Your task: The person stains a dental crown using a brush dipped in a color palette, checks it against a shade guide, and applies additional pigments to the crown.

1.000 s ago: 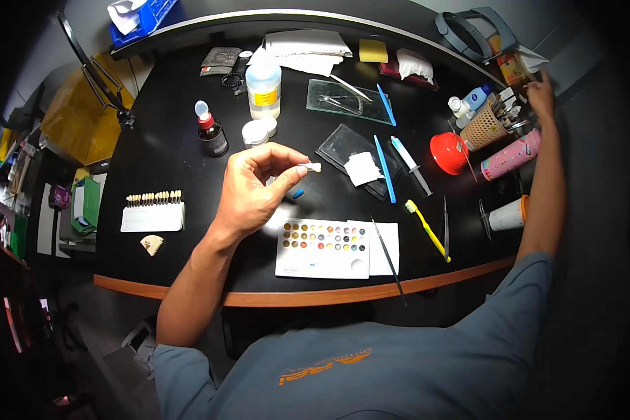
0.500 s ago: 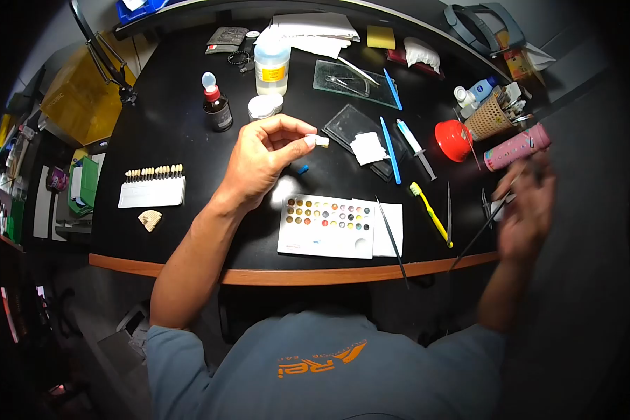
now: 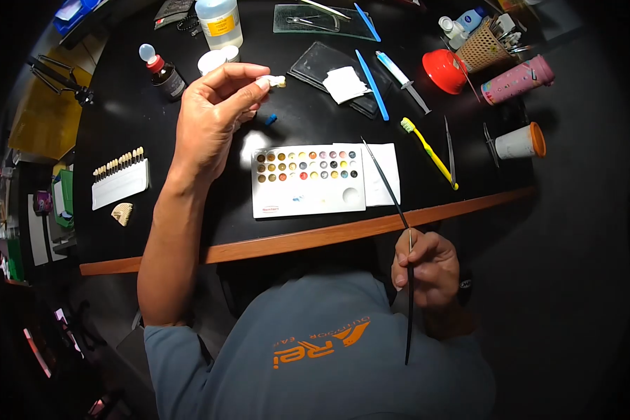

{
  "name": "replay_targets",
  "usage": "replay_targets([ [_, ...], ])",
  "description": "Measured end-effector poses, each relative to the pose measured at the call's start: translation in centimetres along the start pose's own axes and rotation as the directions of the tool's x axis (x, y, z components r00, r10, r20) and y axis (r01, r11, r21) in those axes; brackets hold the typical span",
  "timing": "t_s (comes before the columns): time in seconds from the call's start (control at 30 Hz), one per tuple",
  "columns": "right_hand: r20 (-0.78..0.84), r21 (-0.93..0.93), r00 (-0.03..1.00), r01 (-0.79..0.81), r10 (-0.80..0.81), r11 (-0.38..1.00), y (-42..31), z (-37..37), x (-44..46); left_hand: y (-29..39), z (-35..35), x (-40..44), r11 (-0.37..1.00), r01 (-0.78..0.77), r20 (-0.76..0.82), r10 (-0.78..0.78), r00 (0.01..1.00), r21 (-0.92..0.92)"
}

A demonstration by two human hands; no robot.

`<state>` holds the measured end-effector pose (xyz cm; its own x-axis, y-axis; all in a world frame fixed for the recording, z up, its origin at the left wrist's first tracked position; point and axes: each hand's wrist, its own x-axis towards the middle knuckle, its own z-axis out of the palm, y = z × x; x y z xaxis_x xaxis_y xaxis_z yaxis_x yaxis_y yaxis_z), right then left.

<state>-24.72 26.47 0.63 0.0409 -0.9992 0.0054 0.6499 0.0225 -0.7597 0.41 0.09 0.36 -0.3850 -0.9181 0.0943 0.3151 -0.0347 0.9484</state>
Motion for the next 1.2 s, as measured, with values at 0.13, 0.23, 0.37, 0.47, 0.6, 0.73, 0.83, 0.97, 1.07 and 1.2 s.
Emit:
replay_targets([
  [0.13,0.214,-0.533,0.944,0.330,-0.253,0.779,0.9,0.5,0.0,0.0,-0.2,0.0,1.000,0.000,-0.011,0.000,1.000,0.008],
  [0.23,0.271,-0.725,0.895,0.432,-0.354,0.537,-0.4,1.1,1.4,0.0,-0.1,0.1,1.000,-0.005,-0.003,0.005,1.000,0.002],
  [0.37,0.148,-0.868,0.870,0.342,-0.469,0.360,-0.2,-0.2,6.1,-0.2,-0.1,0.0,1.000,-0.025,0.019,0.024,1.000,0.010],
  [0.47,-0.003,-0.829,0.885,0.259,-0.466,0.496,1.3,-1.7,8.2,-0.1,0.2,0.0,0.997,-0.026,-0.010,0.026,1.000,0.069],
  [0.6,0.037,-0.869,0.895,0.249,-0.444,0.429,1.9,-2.7,9.5,-0.3,-0.2,0.0,0.990,-0.060,-0.006,0.061,0.998,0.128],
  [0.73,0.082,-0.913,0.885,0.251,-0.458,0.323,2.4,-3.4,9.9,-0.4,-0.2,0.1,0.982,-0.092,-0.006,0.094,0.996,0.164],
  [0.83,0.112,-0.922,0.871,0.270,-0.479,0.277,2.3,-3.4,10.2,-0.5,-0.6,0.3,0.984,-0.096,0.007,0.096,0.995,0.149],
  [0.97,0.133,-0.953,0.889,0.236,-0.438,0.188,1.8,-3.0,10.1,-0.3,-0.6,0.2,0.974,-0.132,0.012,0.132,0.991,0.186],
  [1.07,0.127,-0.941,0.881,0.252,-0.456,0.224,1.6,-2.8,10.1,-0.1,-0.5,0.2,0.976,-0.121,-0.005,0.124,0.992,0.181],
  [1.2,0.020,-0.898,0.853,0.244,-0.521,0.365,1.5,-2.9,9.0,-0.1,-0.6,0.3,0.975,-0.132,-0.011,0.136,0.991,0.178],
])
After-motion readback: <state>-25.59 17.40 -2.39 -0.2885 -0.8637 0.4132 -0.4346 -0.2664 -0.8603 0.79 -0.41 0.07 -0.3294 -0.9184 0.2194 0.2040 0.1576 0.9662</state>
